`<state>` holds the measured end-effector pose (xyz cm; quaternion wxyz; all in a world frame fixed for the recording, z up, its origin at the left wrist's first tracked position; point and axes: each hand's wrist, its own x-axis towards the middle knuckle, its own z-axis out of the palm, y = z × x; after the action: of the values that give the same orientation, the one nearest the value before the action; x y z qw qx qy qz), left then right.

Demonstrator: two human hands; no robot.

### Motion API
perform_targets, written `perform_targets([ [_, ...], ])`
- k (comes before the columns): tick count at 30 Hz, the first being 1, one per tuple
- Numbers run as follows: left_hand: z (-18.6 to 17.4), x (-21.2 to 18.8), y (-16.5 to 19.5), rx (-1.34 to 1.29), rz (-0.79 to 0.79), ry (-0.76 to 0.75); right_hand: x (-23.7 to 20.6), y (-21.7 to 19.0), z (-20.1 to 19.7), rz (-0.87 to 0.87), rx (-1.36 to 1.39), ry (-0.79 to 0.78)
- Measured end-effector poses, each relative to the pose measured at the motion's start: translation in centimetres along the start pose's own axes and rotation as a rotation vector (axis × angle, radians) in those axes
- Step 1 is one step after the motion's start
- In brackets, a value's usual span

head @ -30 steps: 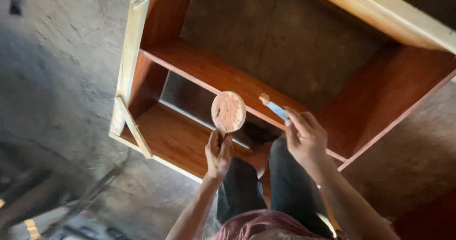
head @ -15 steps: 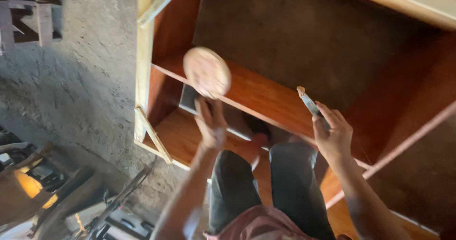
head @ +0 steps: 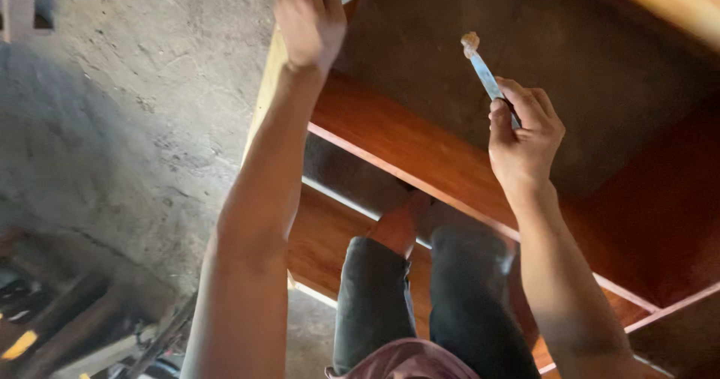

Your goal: The person sits inside an unfinished wooden cabinet and applies wood filler to the interior shelf joints. They hold a plate of filler in one hand and use a small putty knife to scoop filler and press it into the seams, working along different joints inside the unit.

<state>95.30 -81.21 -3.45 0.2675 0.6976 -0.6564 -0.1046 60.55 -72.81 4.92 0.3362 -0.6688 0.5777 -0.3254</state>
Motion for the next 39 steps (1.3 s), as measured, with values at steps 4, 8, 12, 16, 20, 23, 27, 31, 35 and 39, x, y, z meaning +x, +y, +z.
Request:
perform_targets([
  [4,-0.6,-0.3,-1.8,0.097,0.160,0.157,3.7,-3.2,3.3,-0.083,0.032,-0.008],
  [8,0.5,0.4,-3.3,0.162,0.141,0.164,9.1,-3.4,9.3,-0.283,-0.070,-0.029],
  [12,1.9,0.3,-4.0,0.122,0.162,0.273,14.1,-2.0,15.2,-0.529,-0.292,0.006],
  [16,2.0,0.3,-3.9,0.106,0.086,0.276,16.6,-0.7,17.0,-0.758,-0.386,0.024],
  [20,1.7,0.6,-3.8,0.103,0.086,0.283,16.8,-0.3,15.2,-0.744,-0.538,0.046],
  [23,1.9,0.7,-3.8,0.107,0.071,0.313,16.5,-0.6,14.1,-0.760,-0.566,0.129],
  [27,2.3,0.9,-3.8,0.114,0.060,0.328,16.2,-1.5,15.4,-0.846,-0.472,0.114],
  [31,2.4,1.1,-3.9,0.171,0.059,0.331,16.1,-1.0,17.1,-0.894,-0.487,0.088],
  [35,2.1,0.8,-3.9,0.181,0.120,0.338,14.6,2.1,15.7,-0.726,-0.212,0.088],
  [39,1.6,0.8,-3.9,0.119,0.112,0.340,10.9,7.9,12.4,-0.522,-0.006,0.223],
])
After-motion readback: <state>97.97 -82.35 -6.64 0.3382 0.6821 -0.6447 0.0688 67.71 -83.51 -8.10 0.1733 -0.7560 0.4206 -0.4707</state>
